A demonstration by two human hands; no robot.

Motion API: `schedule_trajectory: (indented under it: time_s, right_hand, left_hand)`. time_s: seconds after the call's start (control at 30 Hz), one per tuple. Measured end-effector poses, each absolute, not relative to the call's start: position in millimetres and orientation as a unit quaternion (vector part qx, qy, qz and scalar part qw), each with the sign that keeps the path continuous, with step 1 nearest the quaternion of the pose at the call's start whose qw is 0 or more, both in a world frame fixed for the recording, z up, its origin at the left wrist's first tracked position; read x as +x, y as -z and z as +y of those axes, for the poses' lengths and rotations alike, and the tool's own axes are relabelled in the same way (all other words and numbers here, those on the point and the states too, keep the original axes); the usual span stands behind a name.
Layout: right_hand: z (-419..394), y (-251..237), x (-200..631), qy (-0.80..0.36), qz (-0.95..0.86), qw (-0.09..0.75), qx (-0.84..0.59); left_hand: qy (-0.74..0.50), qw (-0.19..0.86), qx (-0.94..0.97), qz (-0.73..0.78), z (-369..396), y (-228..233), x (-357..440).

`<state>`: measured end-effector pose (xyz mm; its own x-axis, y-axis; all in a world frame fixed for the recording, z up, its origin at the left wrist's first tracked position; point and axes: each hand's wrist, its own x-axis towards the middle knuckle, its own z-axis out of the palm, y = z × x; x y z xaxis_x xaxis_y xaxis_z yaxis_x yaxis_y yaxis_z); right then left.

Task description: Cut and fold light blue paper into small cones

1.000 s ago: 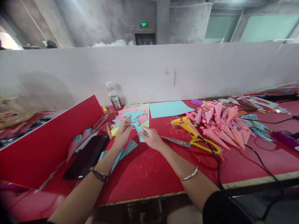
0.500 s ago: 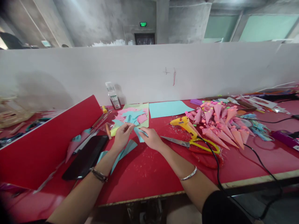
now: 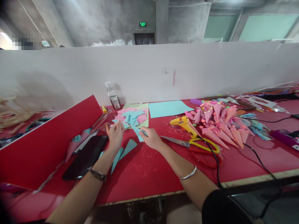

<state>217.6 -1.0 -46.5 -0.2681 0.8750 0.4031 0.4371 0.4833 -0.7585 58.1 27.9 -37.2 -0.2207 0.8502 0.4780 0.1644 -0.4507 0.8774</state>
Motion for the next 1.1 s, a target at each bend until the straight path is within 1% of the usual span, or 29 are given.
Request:
schedule_trajectory:
  time_s: [0.17, 0.47, 0.7, 0.83, 0.9, 1.0, 1.1]
  right_hand:
    - [-1.3, 47.6, 217.3, -0.262, -0.748, 0.425, -0.437]
    - [-0.6, 47.0, 217.6, -0.251, -0.75, 0.428, -0.437]
    - [2.3, 50.9, 217.3, -0.235, -0.758, 0.436, -0.424]
    - [2.7, 50.3, 217.4, -0.234, -0.75, 0.441, -0.434]
    - [3.1, 49.3, 218.3, -0.226, -0.723, 0.457, -0.466]
    - [5.3, 49.4, 220.9, -0.21, -0.66, 0.505, -0.515]
    - [8.4, 51.4, 223.9, -0.224, -0.615, 0.555, -0.514]
  left_hand:
    - [-0.648, 0.314, 0.544, 0.432, 30.7, 41.9, 60.7]
    - [-0.618, 0.327, 0.554, 0.452, 27.7, 38.7, 59.3]
    - [-0.51, 0.375, 0.657, 0.41, 25.3, 38.5, 64.9]
    - [-0.485, 0.351, 0.66, 0.453, 24.9, 36.3, 63.7]
    - [-0.487, 0.34, 0.656, 0.466, 25.0, 35.1, 62.8]
    - [-0.473, 0.348, 0.661, 0.467, 24.8, 33.7, 62.2]
    - [-0.443, 0.364, 0.679, 0.458, 24.1, 33.5, 62.0]
